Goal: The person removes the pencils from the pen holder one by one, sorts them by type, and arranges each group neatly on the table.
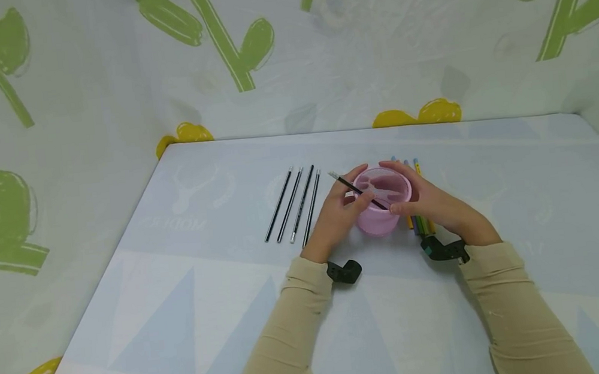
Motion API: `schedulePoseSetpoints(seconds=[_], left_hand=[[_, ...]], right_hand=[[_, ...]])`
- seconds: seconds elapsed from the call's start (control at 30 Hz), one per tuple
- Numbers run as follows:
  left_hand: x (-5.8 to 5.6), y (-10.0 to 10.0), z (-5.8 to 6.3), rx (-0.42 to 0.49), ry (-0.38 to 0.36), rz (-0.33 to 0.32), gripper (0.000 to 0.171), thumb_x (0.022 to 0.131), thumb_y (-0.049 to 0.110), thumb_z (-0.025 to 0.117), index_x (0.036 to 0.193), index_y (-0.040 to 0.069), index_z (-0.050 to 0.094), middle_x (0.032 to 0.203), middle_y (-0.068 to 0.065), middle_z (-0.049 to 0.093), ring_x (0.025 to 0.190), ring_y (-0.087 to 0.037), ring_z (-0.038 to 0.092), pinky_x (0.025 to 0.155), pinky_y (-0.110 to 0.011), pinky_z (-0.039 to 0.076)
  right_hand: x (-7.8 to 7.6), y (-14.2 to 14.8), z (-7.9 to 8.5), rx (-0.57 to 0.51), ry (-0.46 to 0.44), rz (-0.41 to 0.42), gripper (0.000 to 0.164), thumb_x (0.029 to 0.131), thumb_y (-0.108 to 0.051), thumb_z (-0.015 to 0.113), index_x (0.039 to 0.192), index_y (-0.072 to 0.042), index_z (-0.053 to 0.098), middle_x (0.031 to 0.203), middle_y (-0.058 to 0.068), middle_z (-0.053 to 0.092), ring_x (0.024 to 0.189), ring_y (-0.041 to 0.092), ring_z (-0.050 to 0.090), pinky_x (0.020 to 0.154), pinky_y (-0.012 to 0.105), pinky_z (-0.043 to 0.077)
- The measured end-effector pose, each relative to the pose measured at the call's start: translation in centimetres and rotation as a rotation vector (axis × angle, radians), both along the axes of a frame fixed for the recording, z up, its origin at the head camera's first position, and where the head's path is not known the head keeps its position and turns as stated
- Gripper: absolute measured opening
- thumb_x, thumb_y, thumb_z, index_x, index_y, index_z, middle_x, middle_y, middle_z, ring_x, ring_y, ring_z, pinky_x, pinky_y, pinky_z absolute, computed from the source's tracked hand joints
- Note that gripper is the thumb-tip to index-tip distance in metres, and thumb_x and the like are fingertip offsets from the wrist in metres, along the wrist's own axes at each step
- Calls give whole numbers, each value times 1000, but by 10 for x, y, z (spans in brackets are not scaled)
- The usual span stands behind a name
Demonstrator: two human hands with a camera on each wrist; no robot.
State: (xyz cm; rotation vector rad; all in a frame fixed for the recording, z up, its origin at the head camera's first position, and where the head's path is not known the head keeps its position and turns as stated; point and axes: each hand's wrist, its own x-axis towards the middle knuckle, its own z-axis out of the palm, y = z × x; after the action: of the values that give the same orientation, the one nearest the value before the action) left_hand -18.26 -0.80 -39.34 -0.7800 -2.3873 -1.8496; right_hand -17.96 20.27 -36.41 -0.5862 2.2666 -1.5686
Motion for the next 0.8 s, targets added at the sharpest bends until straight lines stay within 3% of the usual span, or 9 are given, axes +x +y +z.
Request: schedulePoseSetpoints(seconds=[0.1, 0.23, 0.47, 0.8], left_hand=[[-1, 0, -2, 14, 22, 78, 44, 86, 53, 46, 128, 41, 41, 128, 16, 43, 113, -3, 43, 87, -25, 41], [1, -1, 0, 36, 66, 134, 33, 91, 43, 43, 123, 36, 50, 120, 15, 51, 106, -1, 47, 84, -25, 43], [16, -6, 23, 163, 103, 123, 28, 94, 21, 45, 113, 7, 60, 112, -3, 56, 101, -6, 51, 80, -25, 46], [20, -6, 33, 210, 106, 150, 22, 93, 16, 47, 103, 1, 59, 106, -6, 56, 97, -9, 52, 78, -27, 47]], right_hand=[[0, 0, 0, 1, 10, -2, 71, 82, -16, 61, 137, -36, 21, 136, -1, 29, 122, 20, 29, 94, 48, 32], [0, 0, 0, 11, 6, -2, 71, 82, -18, 61, 138, -35, 21, 136, -1, 29, 123, 20, 28, 94, 50, 32], [0, -1, 0, 16, 5, -9, 71, 82, -19, 61, 138, -35, 21, 135, -2, 31, 123, 20, 29, 93, 50, 33], [2, 0, 1, 29, -11, -23, 72, 81, -20, 61, 137, -38, 20, 137, -1, 27, 125, 22, 25, 95, 55, 28]])
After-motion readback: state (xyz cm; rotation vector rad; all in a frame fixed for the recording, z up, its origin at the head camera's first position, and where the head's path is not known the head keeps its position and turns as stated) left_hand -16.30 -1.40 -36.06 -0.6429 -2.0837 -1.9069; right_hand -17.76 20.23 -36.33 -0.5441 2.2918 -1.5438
